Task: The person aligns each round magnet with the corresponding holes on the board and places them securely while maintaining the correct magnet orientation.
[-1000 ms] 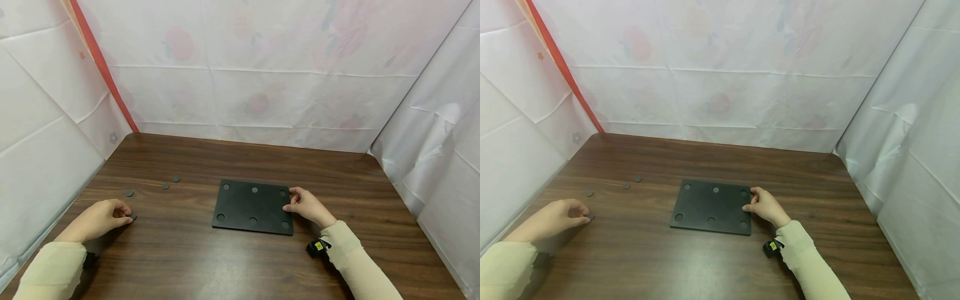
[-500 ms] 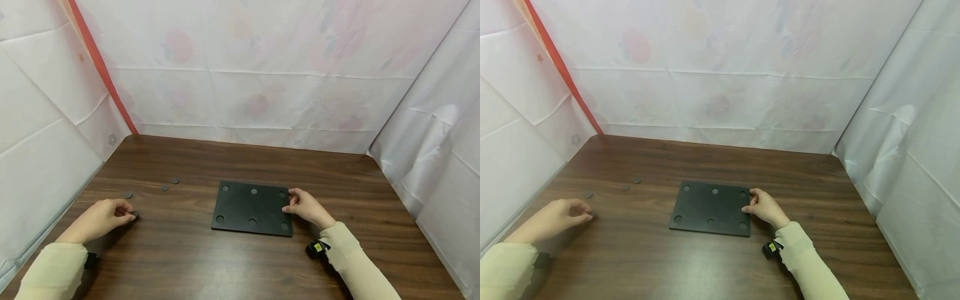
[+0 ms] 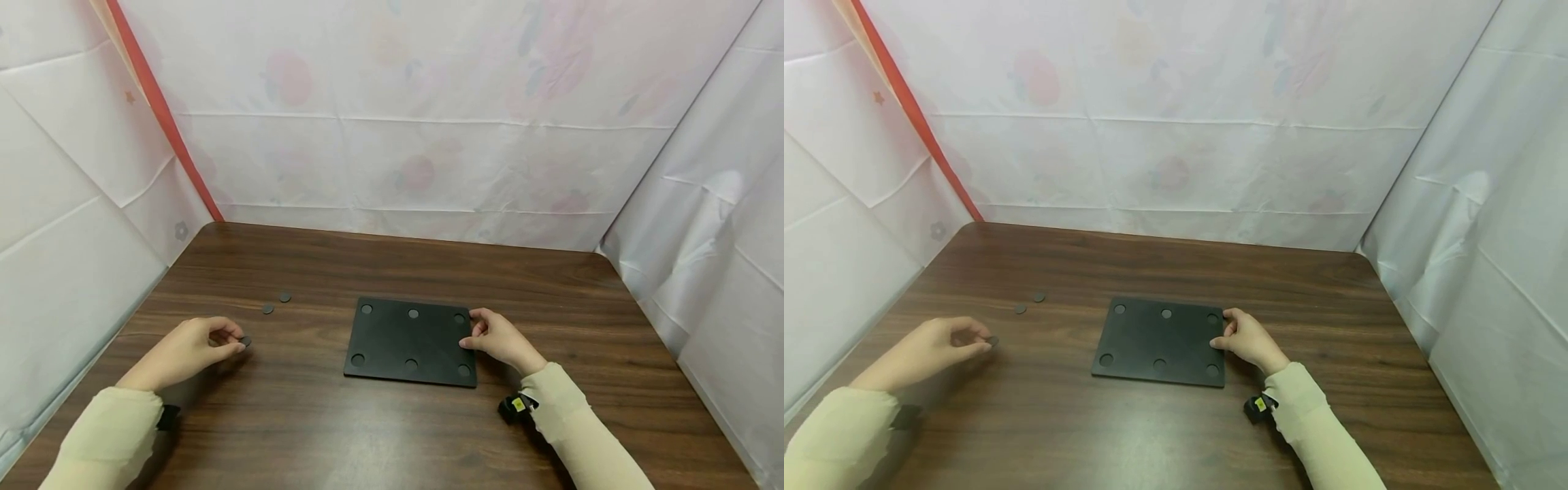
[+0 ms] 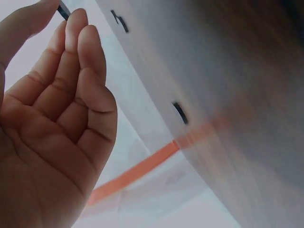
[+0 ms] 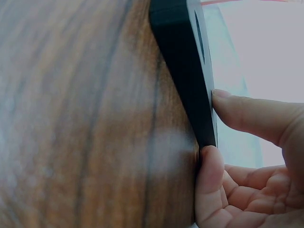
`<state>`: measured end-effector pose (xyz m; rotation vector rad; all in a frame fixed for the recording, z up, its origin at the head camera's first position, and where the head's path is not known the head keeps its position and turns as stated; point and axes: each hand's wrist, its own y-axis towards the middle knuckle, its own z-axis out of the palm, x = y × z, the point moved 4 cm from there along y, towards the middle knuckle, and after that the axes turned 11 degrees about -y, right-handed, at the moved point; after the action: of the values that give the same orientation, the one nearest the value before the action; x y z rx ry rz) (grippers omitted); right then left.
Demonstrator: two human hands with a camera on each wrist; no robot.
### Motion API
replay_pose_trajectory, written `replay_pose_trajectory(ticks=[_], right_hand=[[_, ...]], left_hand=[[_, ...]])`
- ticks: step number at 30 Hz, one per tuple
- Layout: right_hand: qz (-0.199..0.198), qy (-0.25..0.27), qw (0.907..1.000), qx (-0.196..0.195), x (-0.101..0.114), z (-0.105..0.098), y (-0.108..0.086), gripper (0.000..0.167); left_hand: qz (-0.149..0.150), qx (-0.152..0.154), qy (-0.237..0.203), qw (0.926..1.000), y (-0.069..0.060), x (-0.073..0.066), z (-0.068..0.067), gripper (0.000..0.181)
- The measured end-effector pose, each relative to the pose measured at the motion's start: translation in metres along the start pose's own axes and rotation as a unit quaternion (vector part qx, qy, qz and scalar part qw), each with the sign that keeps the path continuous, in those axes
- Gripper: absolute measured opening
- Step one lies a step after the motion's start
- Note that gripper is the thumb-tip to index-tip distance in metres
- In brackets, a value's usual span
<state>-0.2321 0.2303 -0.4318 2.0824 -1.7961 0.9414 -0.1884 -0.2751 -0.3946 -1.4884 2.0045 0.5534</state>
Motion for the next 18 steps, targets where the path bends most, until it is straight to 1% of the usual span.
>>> replay_pose_trajectory(ticks=[3, 7, 11, 18], right_hand=[[-0.001, 0.001, 1.0000, 0.001, 0.000, 0.000, 0.000, 0.070], [0.003, 0.004, 1.0000, 0.001, 0.001, -0.001, 0.000, 0.069], [0.001, 0.003, 1.0000, 0.002, 0.002, -0.001, 0.000, 0.069], [0.000, 0.000, 1.0000, 0.001, 0.003, -0.001, 0.001, 0.069]], left_hand=[[0.008, -0.003, -0.012, 0.9999, 0.005, -0.007, 0.003, 0.016], [0.030, -0.008, -0.028, 0.9991, 0.013, -0.019, 0.008, 0.014], [0.046, -0.009, -0.035, 0.9982, 0.022, -0.032, 0.013, 0.010], [0.065, 0.009, -0.053, 0.9964, 0.040, -0.054, 0.025, 0.008]])
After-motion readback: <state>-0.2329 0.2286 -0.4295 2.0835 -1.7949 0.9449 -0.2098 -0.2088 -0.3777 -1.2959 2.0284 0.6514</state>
